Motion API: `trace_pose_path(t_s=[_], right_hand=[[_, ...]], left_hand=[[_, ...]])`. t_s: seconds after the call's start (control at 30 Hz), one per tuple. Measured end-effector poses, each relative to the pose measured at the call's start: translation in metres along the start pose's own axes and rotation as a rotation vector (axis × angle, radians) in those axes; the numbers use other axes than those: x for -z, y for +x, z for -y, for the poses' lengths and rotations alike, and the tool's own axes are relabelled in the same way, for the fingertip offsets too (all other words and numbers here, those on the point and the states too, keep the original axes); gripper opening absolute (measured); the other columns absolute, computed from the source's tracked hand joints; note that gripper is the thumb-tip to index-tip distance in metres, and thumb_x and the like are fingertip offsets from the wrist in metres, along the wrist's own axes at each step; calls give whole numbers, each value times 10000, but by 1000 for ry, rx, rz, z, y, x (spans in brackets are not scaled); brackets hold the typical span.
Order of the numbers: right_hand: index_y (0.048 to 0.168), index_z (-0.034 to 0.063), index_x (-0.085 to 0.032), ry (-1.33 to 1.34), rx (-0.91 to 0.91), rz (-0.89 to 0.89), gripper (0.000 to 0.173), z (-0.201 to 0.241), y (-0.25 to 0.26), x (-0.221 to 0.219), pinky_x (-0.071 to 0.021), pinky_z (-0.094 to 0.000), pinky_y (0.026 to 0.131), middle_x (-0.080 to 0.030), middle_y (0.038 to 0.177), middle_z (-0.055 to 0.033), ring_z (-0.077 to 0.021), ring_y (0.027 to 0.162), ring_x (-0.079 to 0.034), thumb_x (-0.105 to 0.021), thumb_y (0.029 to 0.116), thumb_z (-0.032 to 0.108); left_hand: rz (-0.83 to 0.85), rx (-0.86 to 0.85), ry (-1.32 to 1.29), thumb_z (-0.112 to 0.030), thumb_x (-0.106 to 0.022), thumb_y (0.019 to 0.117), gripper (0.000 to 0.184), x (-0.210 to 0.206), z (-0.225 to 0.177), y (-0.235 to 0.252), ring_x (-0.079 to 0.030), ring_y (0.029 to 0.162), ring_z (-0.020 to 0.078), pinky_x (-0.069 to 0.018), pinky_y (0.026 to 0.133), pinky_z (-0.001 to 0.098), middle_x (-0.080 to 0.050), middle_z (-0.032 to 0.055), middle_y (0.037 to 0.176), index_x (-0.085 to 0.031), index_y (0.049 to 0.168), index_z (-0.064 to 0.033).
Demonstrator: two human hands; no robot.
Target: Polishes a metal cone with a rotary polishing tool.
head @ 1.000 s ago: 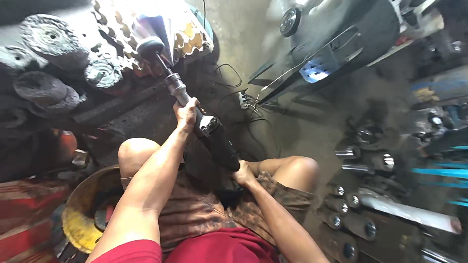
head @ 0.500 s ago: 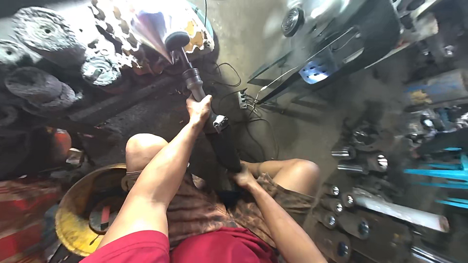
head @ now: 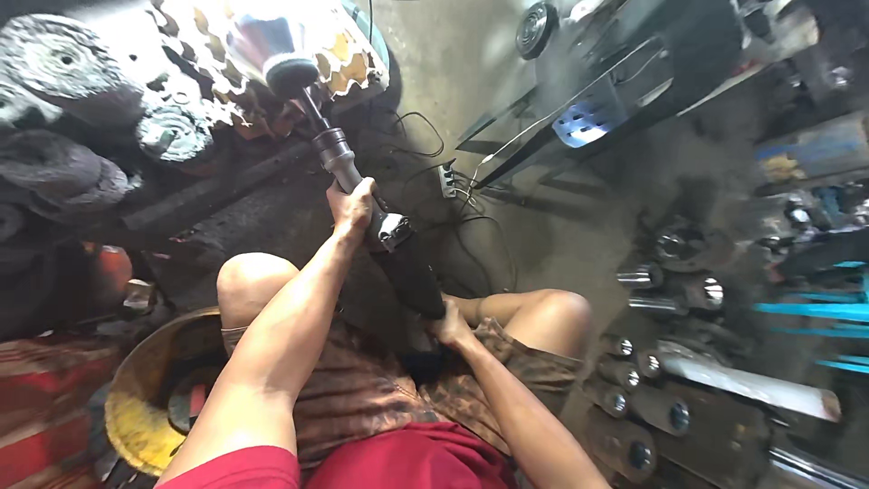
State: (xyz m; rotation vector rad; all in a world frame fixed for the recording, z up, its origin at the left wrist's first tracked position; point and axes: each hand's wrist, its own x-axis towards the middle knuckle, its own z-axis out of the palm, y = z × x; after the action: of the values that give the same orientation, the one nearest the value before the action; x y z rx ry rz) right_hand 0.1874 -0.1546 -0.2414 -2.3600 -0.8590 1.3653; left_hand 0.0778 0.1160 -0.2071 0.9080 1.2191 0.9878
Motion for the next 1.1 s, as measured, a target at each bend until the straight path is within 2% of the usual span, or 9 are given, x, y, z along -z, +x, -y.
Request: trace_pose_path(t_s=[0.17, 0.33, 0.53, 0.67, 0.73, 0.8, 0.9, 1.0, 1.1], right_hand=[[1030, 89, -722, -104, -13, 2, 371, 9, -3, 4, -589, -498, 860, -741, 961, -83, -213, 918, -720, -810, 808, 374], [951, 124, -738, -87, 72, -4, 296, 3, 2, 4, -593, -487, 822, -742, 906, -39, -175, 871, -717, -806, 778, 354], [996, 108, -735, -82, 41, 22, 303, 5, 2, 2, -590, -494, 850, -745, 942, -61, -194, 908, -719, -809, 780, 307], [1013, 101, -732, -90, 18, 3, 336, 2, 0, 2, -596, -487, 852, -747, 947, -66, -197, 906, -722, -809, 802, 350], [1104, 81, -715, -71, -18, 10, 406, 3, -2, 2, -594, -482, 897, -748, 1010, -85, -207, 954, -723, -817, 819, 352], [1179, 67, -676, 10, -48, 21, 474, 0, -4, 1, -604, -456, 890, -741, 1031, -90, -201, 941, -725, -832, 815, 328], [1106, 68, -696, 146, -27, 32, 401, -8, -1, -1, -625, -437, 789, -743, 927, -77, -187, 816, -728, -845, 812, 295], [1045, 66, -714, 211, -17, 36, 338, -6, -2, 1, -621, -414, 784, -742, 892, -56, -159, 805, -721, -851, 799, 252], [1063, 72, -708, 206, -28, 29, 366, -6, -1, 2, -622, -418, 799, -743, 904, -58, -158, 824, -723, -862, 789, 259]], left_hand=[[1, -23, -64, -96, -685, 852, 119, 8, 7, 2, -674, 563, 168, -611, 548, 365, -673, 35, 683, -612, 934, -51], [-17, 8, -94, -93, -673, 846, 135, 17, 12, 3, -684, 568, 198, -622, 557, 397, -673, 56, 684, -598, 947, -45], [-34, 34, -122, -92, -679, 852, 139, 20, 9, 3, -678, 554, 204, -617, 545, 393, -670, 61, 678, -597, 953, -42], [-17, -5, -73, -81, -688, 837, 137, 10, 5, 1, -680, 566, 180, -616, 549, 373, -673, 46, 683, -608, 941, -42], [-17, -1, -4, -106, -705, 843, 144, 6, 3, 1, -677, 597, 151, -610, 573, 358, -673, 33, 712, -627, 948, -46], [-19, 28, 57, -128, -723, 839, 181, 0, 1, 0, -680, 617, 142, -607, 586, 355, -681, 36, 739, -641, 977, -45], [-13, 67, 142, -172, -753, 821, 262, -8, 2, 4, -672, 708, 143, -582, 654, 380, -687, 52, 820, -666, 1036, -51], [-10, 97, 192, -218, -770, 817, 331, -15, 7, 10, -686, 765, 166, -586, 700, 419, -701, 72, 872, -670, 1086, -54], [-9, 113, 243, -253, -775, 809, 376, -18, 10, 13, -698, 807, 203, -586, 733, 462, -710, 98, 906, -669, 1109, -52]])
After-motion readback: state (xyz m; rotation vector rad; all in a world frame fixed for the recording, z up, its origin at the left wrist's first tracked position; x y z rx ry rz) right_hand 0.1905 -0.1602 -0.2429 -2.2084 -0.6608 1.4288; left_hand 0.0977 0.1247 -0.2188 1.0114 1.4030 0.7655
